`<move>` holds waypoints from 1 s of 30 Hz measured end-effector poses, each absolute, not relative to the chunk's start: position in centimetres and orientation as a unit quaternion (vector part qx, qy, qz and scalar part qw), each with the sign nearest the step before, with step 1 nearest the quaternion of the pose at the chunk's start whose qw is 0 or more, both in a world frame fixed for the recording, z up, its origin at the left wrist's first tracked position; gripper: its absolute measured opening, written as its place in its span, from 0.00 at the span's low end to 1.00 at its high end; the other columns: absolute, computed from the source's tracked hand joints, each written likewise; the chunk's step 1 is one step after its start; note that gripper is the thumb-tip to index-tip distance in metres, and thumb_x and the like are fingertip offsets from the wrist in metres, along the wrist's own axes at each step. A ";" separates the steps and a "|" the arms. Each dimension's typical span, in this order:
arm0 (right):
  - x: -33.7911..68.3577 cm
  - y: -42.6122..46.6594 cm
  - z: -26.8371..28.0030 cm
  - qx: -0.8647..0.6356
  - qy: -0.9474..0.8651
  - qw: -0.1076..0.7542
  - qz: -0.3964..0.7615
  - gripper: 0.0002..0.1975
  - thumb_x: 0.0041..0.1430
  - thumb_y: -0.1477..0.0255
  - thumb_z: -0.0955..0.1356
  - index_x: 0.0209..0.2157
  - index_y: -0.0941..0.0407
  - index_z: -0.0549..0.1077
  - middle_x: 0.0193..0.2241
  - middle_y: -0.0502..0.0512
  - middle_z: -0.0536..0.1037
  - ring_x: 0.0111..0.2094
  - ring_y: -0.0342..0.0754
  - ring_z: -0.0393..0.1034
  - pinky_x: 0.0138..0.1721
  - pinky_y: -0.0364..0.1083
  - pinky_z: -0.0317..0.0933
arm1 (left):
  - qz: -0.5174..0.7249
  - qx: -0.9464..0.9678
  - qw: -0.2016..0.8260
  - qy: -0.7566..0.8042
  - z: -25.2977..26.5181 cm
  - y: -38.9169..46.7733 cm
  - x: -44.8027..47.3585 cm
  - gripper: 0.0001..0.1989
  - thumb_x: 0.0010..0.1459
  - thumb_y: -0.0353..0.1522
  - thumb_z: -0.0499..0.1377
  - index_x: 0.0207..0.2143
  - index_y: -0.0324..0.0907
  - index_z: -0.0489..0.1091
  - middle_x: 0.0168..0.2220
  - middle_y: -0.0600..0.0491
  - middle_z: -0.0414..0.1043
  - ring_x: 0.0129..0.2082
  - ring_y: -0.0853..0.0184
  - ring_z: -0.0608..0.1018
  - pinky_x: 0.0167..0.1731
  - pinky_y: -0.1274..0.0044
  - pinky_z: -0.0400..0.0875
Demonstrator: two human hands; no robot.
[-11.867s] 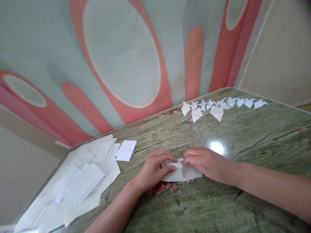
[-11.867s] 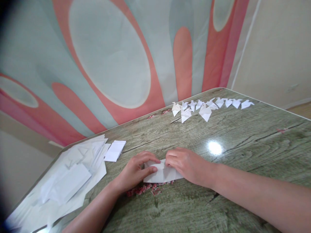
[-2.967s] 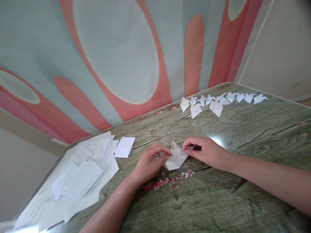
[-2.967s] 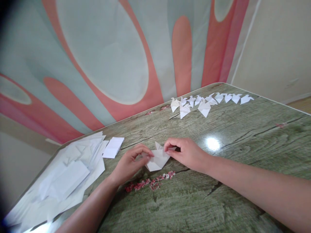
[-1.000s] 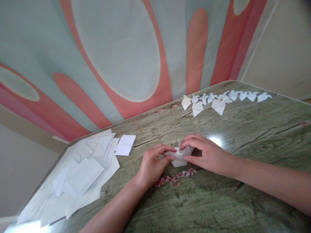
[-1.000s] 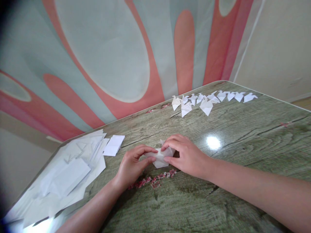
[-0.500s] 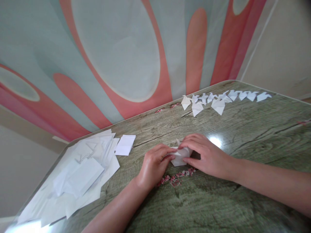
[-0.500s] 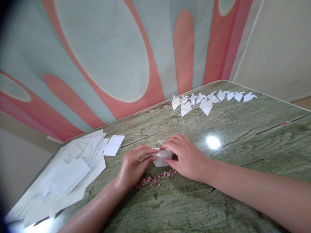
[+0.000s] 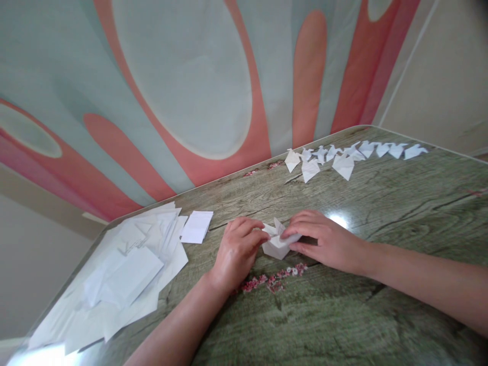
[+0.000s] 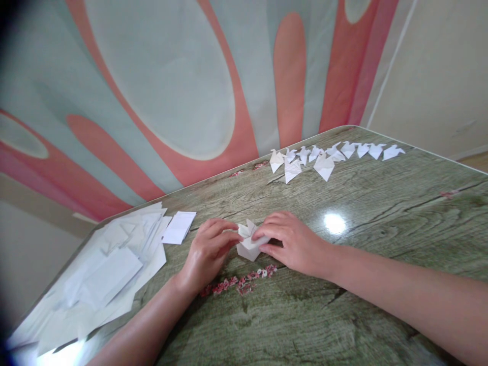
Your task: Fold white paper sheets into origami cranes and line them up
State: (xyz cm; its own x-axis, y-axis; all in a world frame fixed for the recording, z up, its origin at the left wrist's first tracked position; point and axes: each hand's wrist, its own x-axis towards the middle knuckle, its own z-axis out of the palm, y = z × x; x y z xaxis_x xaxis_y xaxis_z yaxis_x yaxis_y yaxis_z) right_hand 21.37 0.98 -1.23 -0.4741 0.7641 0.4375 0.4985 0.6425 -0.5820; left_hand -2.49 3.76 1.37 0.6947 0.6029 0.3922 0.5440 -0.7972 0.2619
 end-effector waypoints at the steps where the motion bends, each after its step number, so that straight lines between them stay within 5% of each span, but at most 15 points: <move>1: 21.4 1.0 -1.3 -0.370 -0.842 0.346 0.184 0.07 0.60 0.72 0.69 0.41 0.54 0.74 0.35 0.52 0.78 0.42 0.49 0.69 0.47 0.52 0.58 | 0.219 0.924 0.037 0.313 1.5 3.7 -2.5 0.10 0.60 0.24 0.55 0.39 0.44 0.74 0.45 0.49 0.74 0.45 0.60 0.71 0.45 0.66 0.65; 4: 21.4 1.1 -1.4 -0.346 -0.858 0.342 0.164 0.06 0.61 0.71 0.68 0.40 0.54 0.75 0.32 0.52 0.77 0.40 0.48 0.69 0.47 0.52 0.57 | 0.187 0.938 0.006 0.293 1.7 3.1 -2.4 0.12 0.59 0.23 0.54 0.42 0.43 0.72 0.46 0.48 0.74 0.42 0.60 0.72 0.43 0.66 0.65; 12: 21.3 0.8 -0.9 -0.328 -0.870 0.345 0.128 0.06 0.64 0.71 0.65 0.35 0.55 0.75 0.30 0.51 0.76 0.37 0.46 0.69 0.50 0.52 0.55 | 0.186 0.936 0.169 0.247 1.9 1.6 -1.2 0.11 0.61 0.24 0.52 0.46 0.38 0.67 0.42 0.45 0.72 0.44 0.63 0.74 0.44 0.71 0.71; 19: 21.3 0.3 -0.6 -0.337 -0.876 0.336 0.081 0.06 0.63 0.71 0.66 0.33 0.55 0.75 0.30 0.51 0.77 0.35 0.47 0.70 0.53 0.56 0.52 | 0.195 0.937 0.131 0.260 1.7 1.2 -1.1 0.06 0.62 0.28 0.54 0.41 0.39 0.69 0.42 0.45 0.72 0.43 0.62 0.74 0.45 0.69 0.72; 24: 21.4 0.5 -0.6 -0.347 -0.868 0.348 0.070 0.05 0.62 0.72 0.66 0.35 0.54 0.75 0.31 0.51 0.78 0.35 0.47 0.71 0.53 0.55 0.53 | 0.240 0.912 0.128 0.306 1.4 1.7 -1.3 0.06 0.62 0.26 0.53 0.38 0.40 0.70 0.51 0.43 0.64 0.49 0.63 0.71 0.49 0.71 0.69; 30: 21.4 0.7 -0.8 -0.360 -0.862 0.353 0.059 0.06 0.64 0.72 0.65 0.35 0.54 0.75 0.30 0.50 0.79 0.34 0.46 0.71 0.53 0.54 0.54 | 0.244 0.896 0.136 0.345 0.9 2.2 -1.5 0.06 0.63 0.27 0.52 0.38 0.40 0.69 0.36 0.48 0.68 0.37 0.66 0.72 0.38 0.75 0.69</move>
